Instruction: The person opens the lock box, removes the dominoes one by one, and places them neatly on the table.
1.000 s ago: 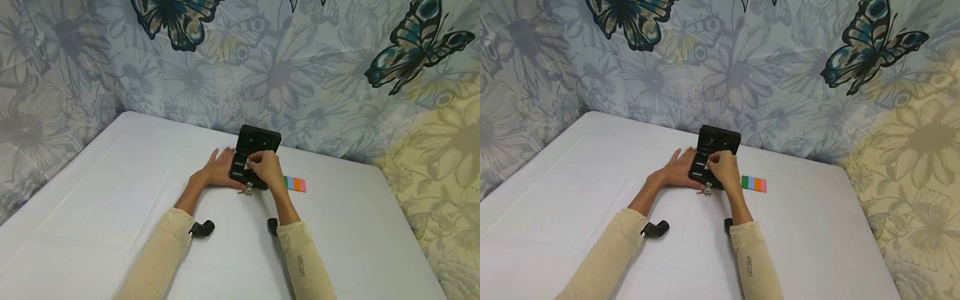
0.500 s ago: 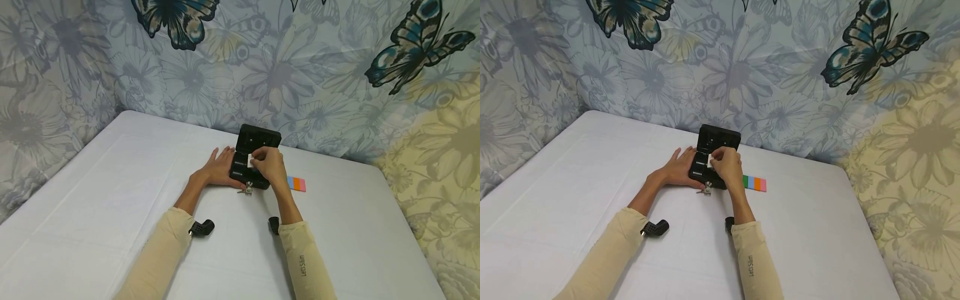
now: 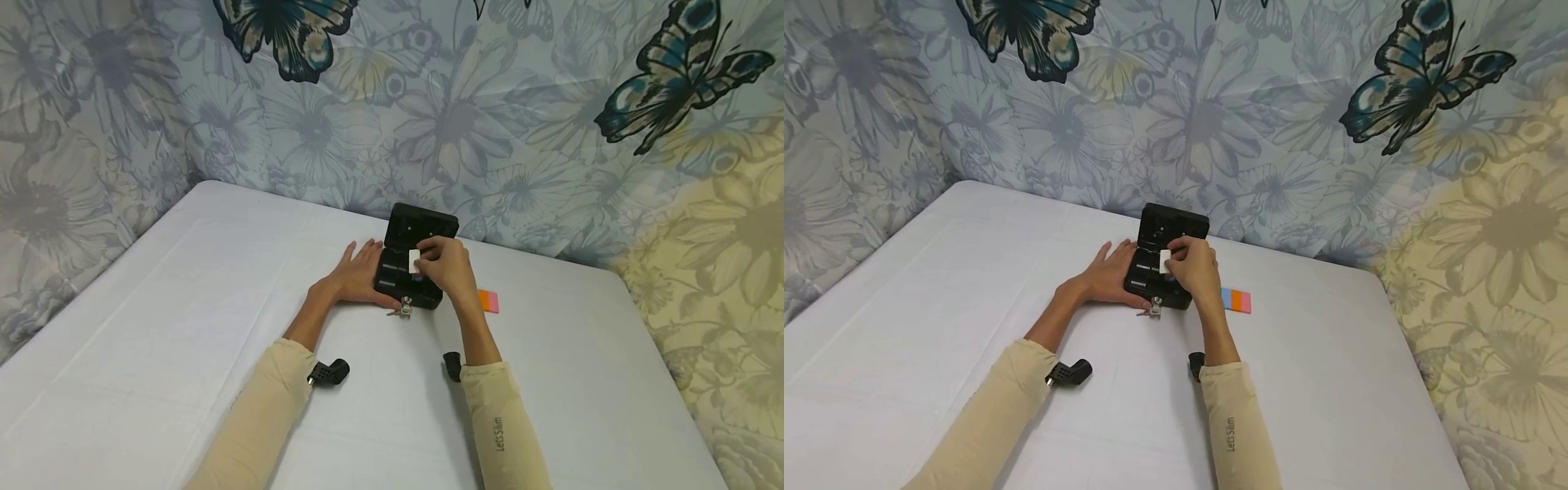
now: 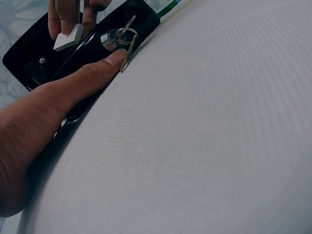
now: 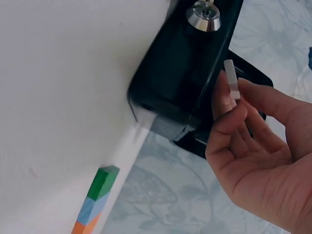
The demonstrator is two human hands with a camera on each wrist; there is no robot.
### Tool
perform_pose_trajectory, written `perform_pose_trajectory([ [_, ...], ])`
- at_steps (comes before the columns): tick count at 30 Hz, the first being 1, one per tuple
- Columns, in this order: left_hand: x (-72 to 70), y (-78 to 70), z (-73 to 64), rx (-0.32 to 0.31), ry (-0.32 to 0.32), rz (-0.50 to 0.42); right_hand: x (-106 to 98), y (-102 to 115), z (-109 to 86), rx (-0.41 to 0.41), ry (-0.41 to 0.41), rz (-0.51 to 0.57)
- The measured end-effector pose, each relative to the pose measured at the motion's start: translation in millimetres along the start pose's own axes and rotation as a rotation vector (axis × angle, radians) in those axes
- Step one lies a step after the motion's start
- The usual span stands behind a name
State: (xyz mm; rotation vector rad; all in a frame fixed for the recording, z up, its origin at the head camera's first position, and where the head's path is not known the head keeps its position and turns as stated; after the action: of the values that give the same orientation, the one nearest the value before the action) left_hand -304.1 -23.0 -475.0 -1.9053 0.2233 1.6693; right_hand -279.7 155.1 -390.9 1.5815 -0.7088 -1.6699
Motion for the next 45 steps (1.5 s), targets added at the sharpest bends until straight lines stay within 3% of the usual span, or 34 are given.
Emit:
perform_pose_trajectory([
  [14,2.3,0.1,2.9,-0.003,0.0,-0.017,-22.8,-2.9,-2.9,0.004,0.029,0.003],
  [33,9.7,7.0,7.7,-0.006,-0.008,-0.008,-67.9,-21.0,-6.9,0.163,0.048,-0.001],
  [45,2.0,0.5,1.4,-0.012,0.007,0.011,-104.6,-44.7,-18.3,0.213,0.018,-0.03],
])
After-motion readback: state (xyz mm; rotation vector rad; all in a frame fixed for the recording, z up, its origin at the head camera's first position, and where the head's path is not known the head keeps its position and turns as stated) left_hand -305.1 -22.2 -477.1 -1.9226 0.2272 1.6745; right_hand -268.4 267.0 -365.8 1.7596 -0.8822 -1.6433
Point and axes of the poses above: each hand's wrist, its own z-axis towards the middle knuckle, its own x-axis out of the palm, y = z × x, the point moved 5 cm from there along z, towards the middle knuckle, and after that the axes turned 8 degrees about z, right-handed, at the moved point
